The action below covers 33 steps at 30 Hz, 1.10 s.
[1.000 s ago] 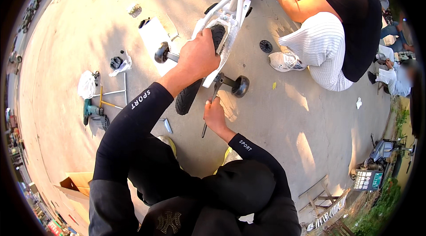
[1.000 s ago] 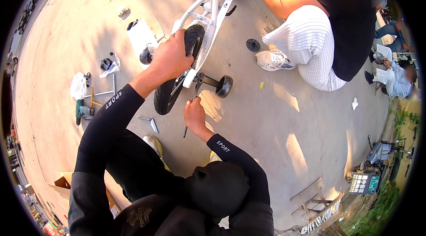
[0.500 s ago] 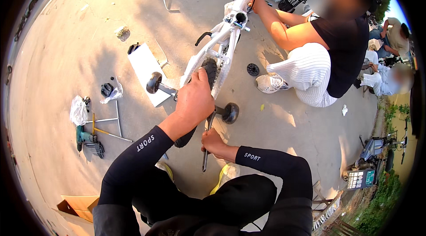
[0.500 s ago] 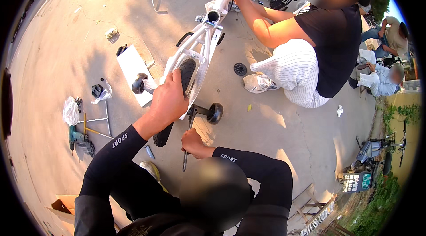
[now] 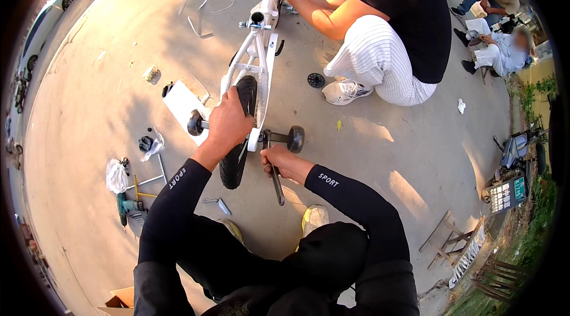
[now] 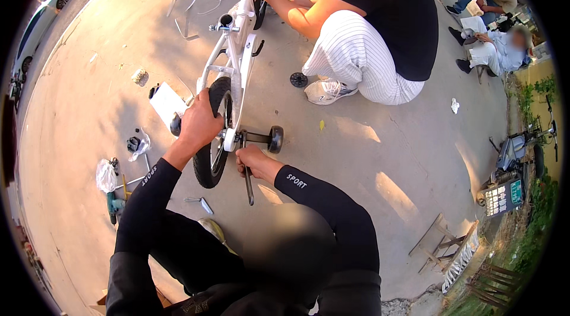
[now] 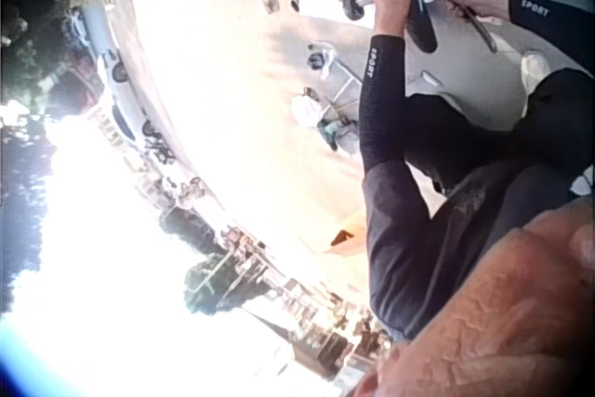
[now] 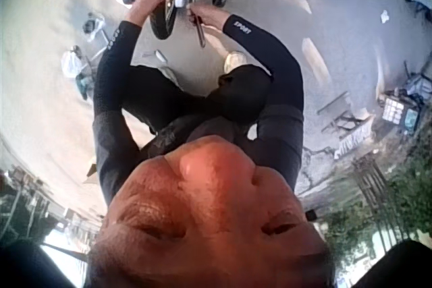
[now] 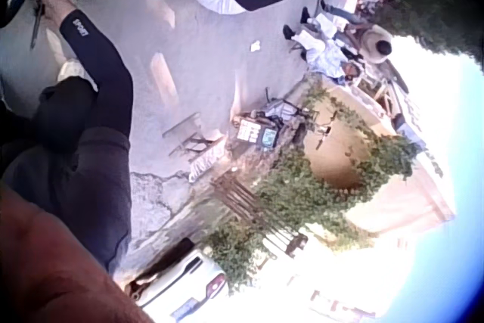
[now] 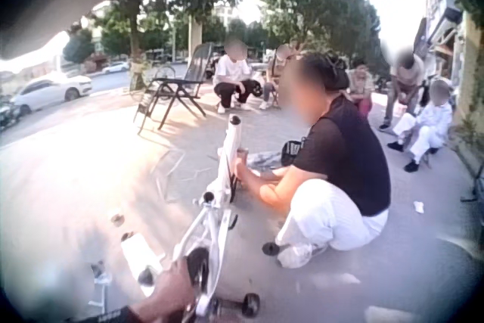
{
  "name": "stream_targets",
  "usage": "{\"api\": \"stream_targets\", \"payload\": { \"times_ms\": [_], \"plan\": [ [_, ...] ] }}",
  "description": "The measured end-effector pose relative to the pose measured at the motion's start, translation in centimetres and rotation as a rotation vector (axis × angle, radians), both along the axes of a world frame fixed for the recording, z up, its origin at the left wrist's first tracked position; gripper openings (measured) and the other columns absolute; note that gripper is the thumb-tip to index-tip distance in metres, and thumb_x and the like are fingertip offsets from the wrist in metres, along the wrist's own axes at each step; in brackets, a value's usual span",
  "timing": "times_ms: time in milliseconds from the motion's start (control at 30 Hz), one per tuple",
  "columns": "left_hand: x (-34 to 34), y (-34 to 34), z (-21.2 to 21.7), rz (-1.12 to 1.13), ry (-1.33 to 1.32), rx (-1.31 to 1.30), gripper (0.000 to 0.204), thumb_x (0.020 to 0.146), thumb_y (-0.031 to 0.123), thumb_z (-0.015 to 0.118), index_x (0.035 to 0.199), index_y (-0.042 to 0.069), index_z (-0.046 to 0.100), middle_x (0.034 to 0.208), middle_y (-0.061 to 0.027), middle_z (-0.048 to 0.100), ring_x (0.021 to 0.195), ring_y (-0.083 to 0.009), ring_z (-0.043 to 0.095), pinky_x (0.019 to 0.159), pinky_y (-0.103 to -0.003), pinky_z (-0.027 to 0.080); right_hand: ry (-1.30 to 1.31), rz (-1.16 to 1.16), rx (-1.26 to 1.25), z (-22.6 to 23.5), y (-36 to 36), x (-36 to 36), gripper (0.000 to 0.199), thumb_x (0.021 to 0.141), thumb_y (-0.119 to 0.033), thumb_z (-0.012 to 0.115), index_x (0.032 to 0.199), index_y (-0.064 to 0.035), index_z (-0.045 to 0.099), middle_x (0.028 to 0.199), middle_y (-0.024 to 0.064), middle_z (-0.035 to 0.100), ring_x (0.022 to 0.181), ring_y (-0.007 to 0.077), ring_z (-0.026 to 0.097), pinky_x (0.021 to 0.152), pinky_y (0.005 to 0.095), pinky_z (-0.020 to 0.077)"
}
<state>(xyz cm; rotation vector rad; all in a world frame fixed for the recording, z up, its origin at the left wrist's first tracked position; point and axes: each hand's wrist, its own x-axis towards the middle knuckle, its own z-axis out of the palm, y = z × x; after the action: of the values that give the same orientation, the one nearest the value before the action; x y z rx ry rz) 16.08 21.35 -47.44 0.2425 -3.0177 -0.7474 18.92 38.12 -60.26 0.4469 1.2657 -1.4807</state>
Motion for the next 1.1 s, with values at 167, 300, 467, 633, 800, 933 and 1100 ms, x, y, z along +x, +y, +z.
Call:
{"api": "stream_targets", "payload": {
  "times_ms": [167, 300, 467, 633, 800, 933, 1100],
  "plan": [
    [0.2, -0.7, -0.4, -0.003, -0.045, -0.042, 0.05, 0.074, 0.013, 0.067, 0.113, -0.008, 0.045, 0.107, -0.0323, 0.062, 0.09, -0.0494, 0.066, 0.082, -0.052, 0.054, 0.418, 0.085, 0.245, 0.9, 1.6, 4.1, 0.022, 0.097, -0.02, 0.053, 0.085, -0.0025, 0.05, 0.064, 0.0059, 0.05, 0.046, 0.0167, 0.049, 0.038, 0.0354, 0.0375],
    [0.1, -1.0, -0.8, -0.004, -0.011, -0.062, 0.046, 0.075, 0.016, 0.066, 0.11, -0.008, 0.048, 0.103, -0.0291, 0.066, 0.091, -0.0476, 0.067, 0.083, -0.051, 0.054, 0.559, 0.055, 0.406, -1.0, 3.0, 6.9, 0.03, 0.101, -0.024, 0.05, 0.089, 0.0031, 0.053, 0.068, 0.0197, 0.061, 0.058, 0.0364, 0.065, 0.053, 0.0494, 0.0511],
    [-0.3, -0.7, -0.5, -0.017, -0.054, -0.065, 0.047, 0.076, 0.017, 0.066, 0.11, -0.01, 0.049, 0.1, -0.0303, 0.066, 0.093, -0.0456, 0.068, 0.083, -0.05, 0.055, 0.955, 0.115, 0.473, -6.4, 1.9, 8.4, 0.029, 0.1, -0.024, 0.052, 0.094, 0.0041, 0.053, 0.074, 0.027, 0.063, 0.073, 0.0473, 0.064, 0.068, 0.0538, 0.051],
    [-0.2, -0.7, -0.6, -0.015, -0.061, -0.061, 0.046, 0.077, 0.019, 0.066, 0.109, -0.01, 0.049, 0.1, -0.0303, 0.066, 0.093, -0.0459, 0.067, 0.083, -0.05, 0.054, 1.031, 0.121, 0.56, -5.5, -0.6, 7.4, 0.025, 0.1, -0.021, 0.052, 0.096, 0.0039, 0.052, 0.076, 0.0283, 0.064, 0.077, 0.0478, 0.065, 0.068, 0.0547, 0.0506],
    [-0.4, -0.7, -1.0, -0.011, -0.037, -0.065, 0.054, 0.08, 0.023, 0.064, 0.121, -0.009, 0.048, 0.101, -0.03, 0.067, 0.093, -0.0463, 0.067, 0.084, -0.051, 0.053, 1.037, 0.122, 0.637, -6.6, -2.1, 7.4, 0.025, 0.101, -0.021, 0.052, 0.104, 0.0035, 0.049, 0.077, 0.0253, 0.067, 0.075, 0.0448, 0.067, 0.065, 0.0524, 0.0525],
    [-0.6, -0.7, -0.8, -0.029, -0.062, -0.06, 0.045, 0.079, 0.019, 0.064, 0.11, -0.011, 0.049, 0.102, -0.0313, 0.065, 0.091, -0.0463, 0.068, 0.082, -0.05, 0.055, 1.15, 0.135, 0.662, -7.9, -2.7, 7.7, 0.025, 0.101, -0.02, 0.052, 0.109, 0.0035, 0.047, 0.077, 0.0238, 0.067, 0.072, 0.043, 0.068, 0.063, 0.0499, 0.054],
    [-0.3, -0.6, -0.6, -0.004, -0.098, -0.061, 0.047, 0.079, 0.018, 0.065, 0.112, -0.01, 0.047, 0.105, -0.0319, 0.063, 0.089, -0.0466, 0.068, 0.08, -0.051, 0.056, 1.068, 0.175, 0.629, -7.2, -3.1, 7.2, 0.026, 0.1, -0.019, 0.053, 0.11, 0.0045, 0.045, 0.078, 0.0248, 0.068, 0.072, 0.042, 0.069, 0.062, 0.0489, 0.0547]
  ]
}}
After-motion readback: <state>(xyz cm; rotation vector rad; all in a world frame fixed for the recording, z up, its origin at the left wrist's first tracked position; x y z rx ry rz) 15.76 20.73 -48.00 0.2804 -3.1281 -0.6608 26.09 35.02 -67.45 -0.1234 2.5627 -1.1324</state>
